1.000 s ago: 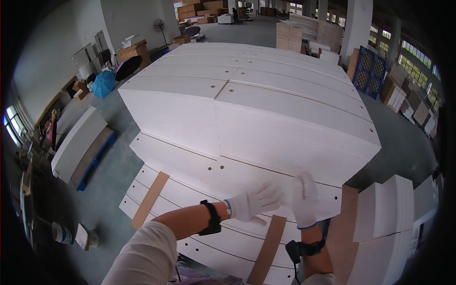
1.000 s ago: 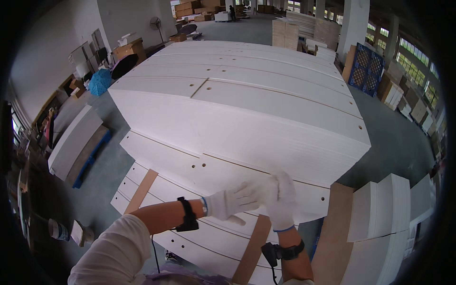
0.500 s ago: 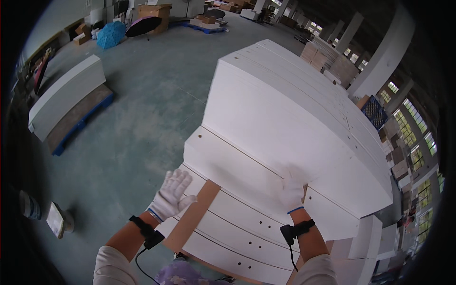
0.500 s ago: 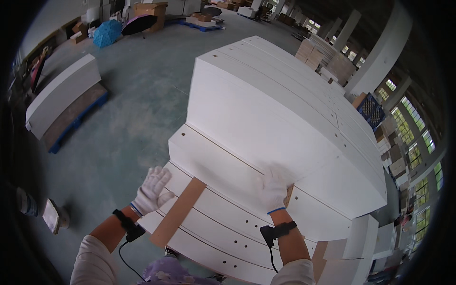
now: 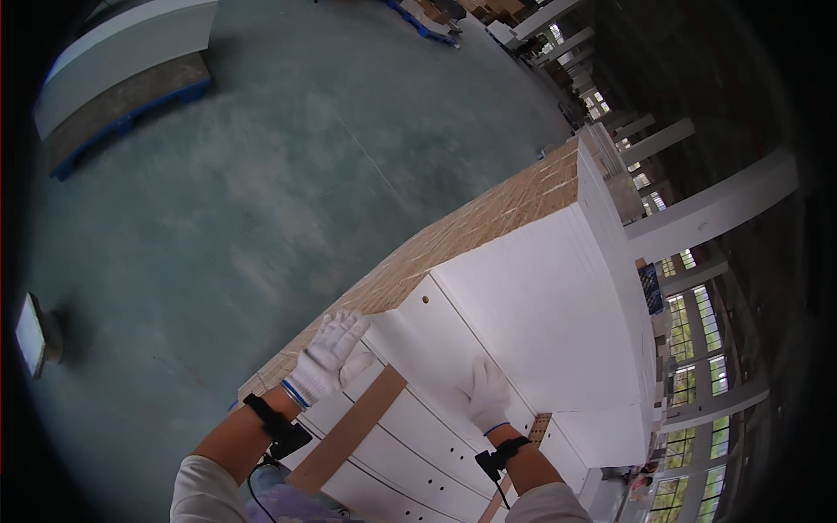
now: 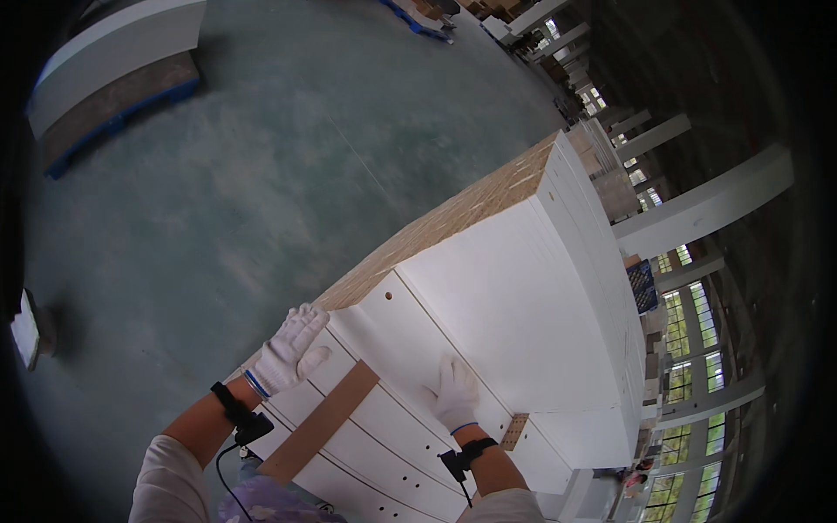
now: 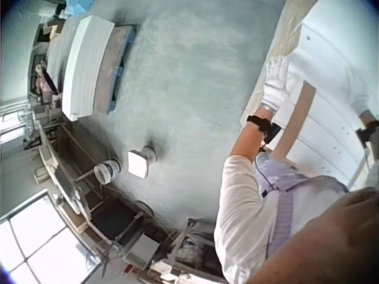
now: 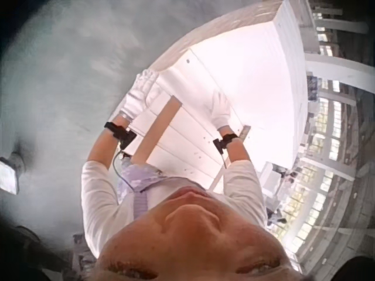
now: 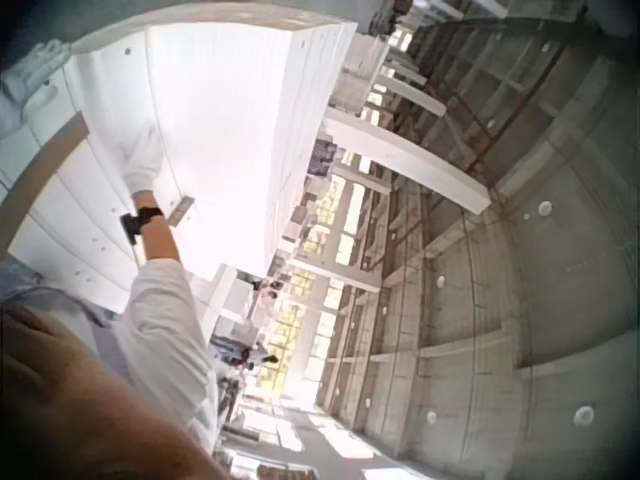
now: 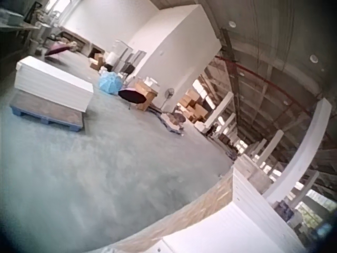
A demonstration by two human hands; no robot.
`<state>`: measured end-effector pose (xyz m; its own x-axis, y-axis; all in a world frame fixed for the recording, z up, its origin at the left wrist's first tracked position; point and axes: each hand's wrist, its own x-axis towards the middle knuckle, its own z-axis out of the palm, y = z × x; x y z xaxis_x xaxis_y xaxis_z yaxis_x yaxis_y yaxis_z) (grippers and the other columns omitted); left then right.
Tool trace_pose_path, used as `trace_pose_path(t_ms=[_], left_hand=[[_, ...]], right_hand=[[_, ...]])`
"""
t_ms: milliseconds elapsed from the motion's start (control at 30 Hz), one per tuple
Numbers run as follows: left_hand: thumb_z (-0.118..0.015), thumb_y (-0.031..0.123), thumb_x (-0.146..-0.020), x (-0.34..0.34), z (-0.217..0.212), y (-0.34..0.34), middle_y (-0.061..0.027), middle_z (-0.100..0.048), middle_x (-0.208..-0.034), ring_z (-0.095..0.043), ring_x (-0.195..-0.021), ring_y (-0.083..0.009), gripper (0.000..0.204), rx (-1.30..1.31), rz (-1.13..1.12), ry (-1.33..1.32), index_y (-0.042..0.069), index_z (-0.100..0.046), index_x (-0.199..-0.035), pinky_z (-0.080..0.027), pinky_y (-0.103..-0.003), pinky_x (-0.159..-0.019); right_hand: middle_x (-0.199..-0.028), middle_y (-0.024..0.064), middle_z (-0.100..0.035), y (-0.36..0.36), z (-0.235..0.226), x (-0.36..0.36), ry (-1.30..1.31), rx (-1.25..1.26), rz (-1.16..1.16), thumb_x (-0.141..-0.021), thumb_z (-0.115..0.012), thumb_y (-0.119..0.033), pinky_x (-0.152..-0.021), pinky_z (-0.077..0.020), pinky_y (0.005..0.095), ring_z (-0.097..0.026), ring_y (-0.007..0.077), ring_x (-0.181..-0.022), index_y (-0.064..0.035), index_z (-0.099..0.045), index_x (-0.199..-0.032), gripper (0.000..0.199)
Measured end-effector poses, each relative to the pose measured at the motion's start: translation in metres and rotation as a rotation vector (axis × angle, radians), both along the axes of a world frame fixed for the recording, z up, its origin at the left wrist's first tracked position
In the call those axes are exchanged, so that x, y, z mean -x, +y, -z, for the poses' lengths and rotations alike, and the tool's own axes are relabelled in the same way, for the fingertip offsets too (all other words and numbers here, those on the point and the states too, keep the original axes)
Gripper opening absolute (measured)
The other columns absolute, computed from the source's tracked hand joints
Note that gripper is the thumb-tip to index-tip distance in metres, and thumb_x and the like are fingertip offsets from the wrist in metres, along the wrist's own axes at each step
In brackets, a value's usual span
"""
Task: Pick up white furniture panels from a workbench and stack them onto a larger pile in a furniture manufacturing facility.
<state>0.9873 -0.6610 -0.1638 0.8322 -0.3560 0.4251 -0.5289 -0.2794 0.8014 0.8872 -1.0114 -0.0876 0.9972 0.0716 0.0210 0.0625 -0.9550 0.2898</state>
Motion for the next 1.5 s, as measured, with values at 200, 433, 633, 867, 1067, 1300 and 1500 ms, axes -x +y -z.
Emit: trace_pose_path(t_ms=[200, 433, 633, 867, 1067, 1300, 1500], left_hand=[[-0.065, 0.026, -0.092, -0.047, -0.006, -0.039, -0.0284, -0.049, -0.140, -0.044, -0.134, -0.0435, 0.060, 0.090, 0.037, 0.049, -0.004, -0.045, -0.141, -0.032, -0.048, -0.115], [-0.058, 0.022, -0.096, -0.076, -0.015, -0.047, -0.0229, -0.050, -0.142, -0.048, -0.132, -0.0363, 0.050, 0.169, 0.238, 0.221, 0.000, -0.050, -0.140, -0.034, -0.040, -0.114], [-0.043, 0.027, -0.103, -0.163, -0.072, -0.080, -0.0240, -0.046, -0.146, -0.045, -0.137, -0.0334, 0.047, 0.399, 0.278, 0.114, 0.001, -0.047, -0.142, -0.035, -0.038, -0.113], [-0.024, 0.050, -0.105, -0.280, -0.202, -0.154, -0.0196, -0.031, -0.157, -0.030, -0.146, -0.0331, 0.068, 0.197, 0.393, 0.413, 0.003, -0.027, -0.153, -0.025, -0.035, -0.119], [-0.017, 0.067, -0.097, -0.295, -0.241, -0.211, -0.0234, -0.034, -0.154, -0.034, -0.142, -0.0400, 0.079, 0.049, 0.491, 0.404, 0.012, -0.031, -0.153, -0.028, -0.040, -0.116], [-0.016, 0.081, -0.087, -0.303, -0.252, -0.206, -0.0315, -0.036, -0.150, -0.035, -0.139, -0.0459, 0.095, -0.026, 0.526, 0.308, 0.013, -0.038, -0.150, -0.029, -0.043, -0.115], [-0.017, 0.082, -0.084, -0.283, -0.260, -0.198, -0.0369, -0.034, -0.148, -0.033, -0.141, -0.0470, 0.105, -0.023, 0.468, 0.523, 0.002, -0.039, -0.148, -0.027, -0.045, -0.116]], right_hand=[[-0.130, 0.0254, -0.052, -0.007, 0.008, -0.002, -0.065, -0.065, -0.094, -0.079, -0.074, -0.048, -0.099, -0.0408, 0.0519, -0.050, 0.0435, -0.117, 0.0010, -0.045, -0.139, 0.082], [-0.126, 0.0284, -0.052, -0.003, 0.000, -0.006, -0.044, -0.167, -0.118, -0.072, -0.082, -0.037, -0.094, -0.0426, 0.0531, -0.051, 0.0467, -0.112, 0.0038, -0.043, -0.136, 0.085], [-0.121, 0.0228, -0.053, -0.005, -0.002, -0.009, -0.067, -0.220, -0.127, -0.071, -0.082, -0.045, -0.092, -0.0434, 0.0530, -0.052, 0.0435, -0.111, 0.0008, -0.049, -0.131, 0.082], [-0.122, 0.0190, -0.054, -0.010, 0.002, -0.003, -0.136, -0.207, -0.101, -0.074, -0.077, -0.052, -0.091, -0.0443, 0.0538, -0.052, 0.0418, -0.113, -0.0030, -0.051, -0.132, 0.080], [-0.126, 0.0184, -0.052, -0.013, 0.005, 0.000, -0.117, -0.168, -0.080, -0.078, -0.074, -0.054, -0.094, -0.0429, 0.0528, -0.049, 0.0419, -0.114, -0.0053, -0.049, -0.135, 0.079], [-0.126, 0.0175, -0.051, -0.011, 0.001, -0.002, -0.103, -0.216, -0.082, -0.078, -0.073, -0.055, -0.094, -0.0429, 0.0530, -0.049, 0.0410, -0.115, -0.0044, -0.050, -0.135, 0.079], [-0.125, 0.0178, -0.051, -0.012, 0.002, -0.002, -0.106, -0.163, -0.083, -0.078, -0.074, -0.054, -0.095, -0.0425, 0.0523, -0.047, 0.0405, -0.117, -0.0041, -0.049, -0.136, 0.080]])
